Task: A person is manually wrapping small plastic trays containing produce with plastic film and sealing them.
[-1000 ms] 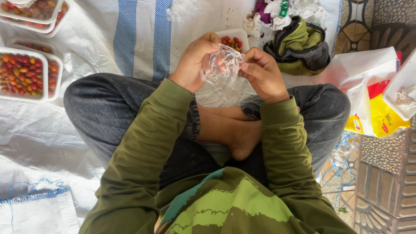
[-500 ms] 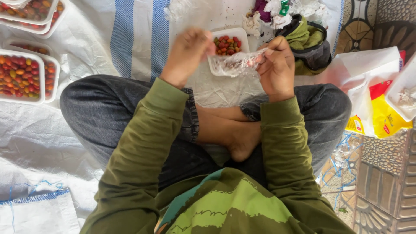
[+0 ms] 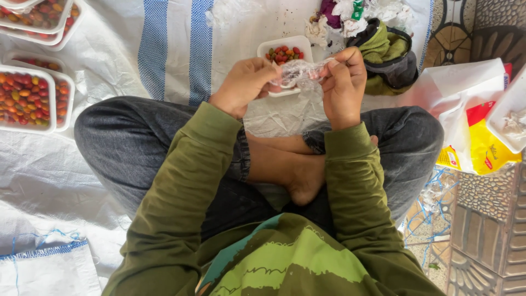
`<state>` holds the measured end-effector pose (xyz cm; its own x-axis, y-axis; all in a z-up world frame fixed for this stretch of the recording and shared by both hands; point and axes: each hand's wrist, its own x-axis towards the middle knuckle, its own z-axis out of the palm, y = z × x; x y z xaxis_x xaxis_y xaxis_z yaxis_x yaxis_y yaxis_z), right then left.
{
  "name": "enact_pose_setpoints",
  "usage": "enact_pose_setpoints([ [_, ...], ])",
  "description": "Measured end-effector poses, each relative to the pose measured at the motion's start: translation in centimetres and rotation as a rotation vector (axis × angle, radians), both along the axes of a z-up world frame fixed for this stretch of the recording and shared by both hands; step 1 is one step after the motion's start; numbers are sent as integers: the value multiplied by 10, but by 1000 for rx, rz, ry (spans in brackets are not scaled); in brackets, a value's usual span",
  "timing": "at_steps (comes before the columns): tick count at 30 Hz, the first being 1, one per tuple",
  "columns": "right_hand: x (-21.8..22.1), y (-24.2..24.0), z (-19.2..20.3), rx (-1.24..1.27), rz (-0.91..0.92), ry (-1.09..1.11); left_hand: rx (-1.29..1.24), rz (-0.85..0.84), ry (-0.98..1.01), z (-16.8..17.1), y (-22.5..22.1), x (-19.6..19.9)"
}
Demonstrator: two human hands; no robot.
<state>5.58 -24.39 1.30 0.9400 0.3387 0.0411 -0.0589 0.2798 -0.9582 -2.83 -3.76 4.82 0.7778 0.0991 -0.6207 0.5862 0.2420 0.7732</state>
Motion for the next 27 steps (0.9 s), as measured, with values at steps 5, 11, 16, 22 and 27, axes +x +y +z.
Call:
enact_pose_setpoints([
  [5,0,0,8,87,86,-45,-13,473,-296,-9,21,1],
  [11,-6,4,23,-337,337,-267,32,564,-556,-14,31,-1],
  [16,-7,9,19,-275,239,-221,-103,335,-605,-3,19,-1],
  [22,-16,20,12,76,593,77,-136,-22,-695,9,-3,-4],
  [27,-14,23,16,167,517,121,150,-45,-638,4,-1,1],
])
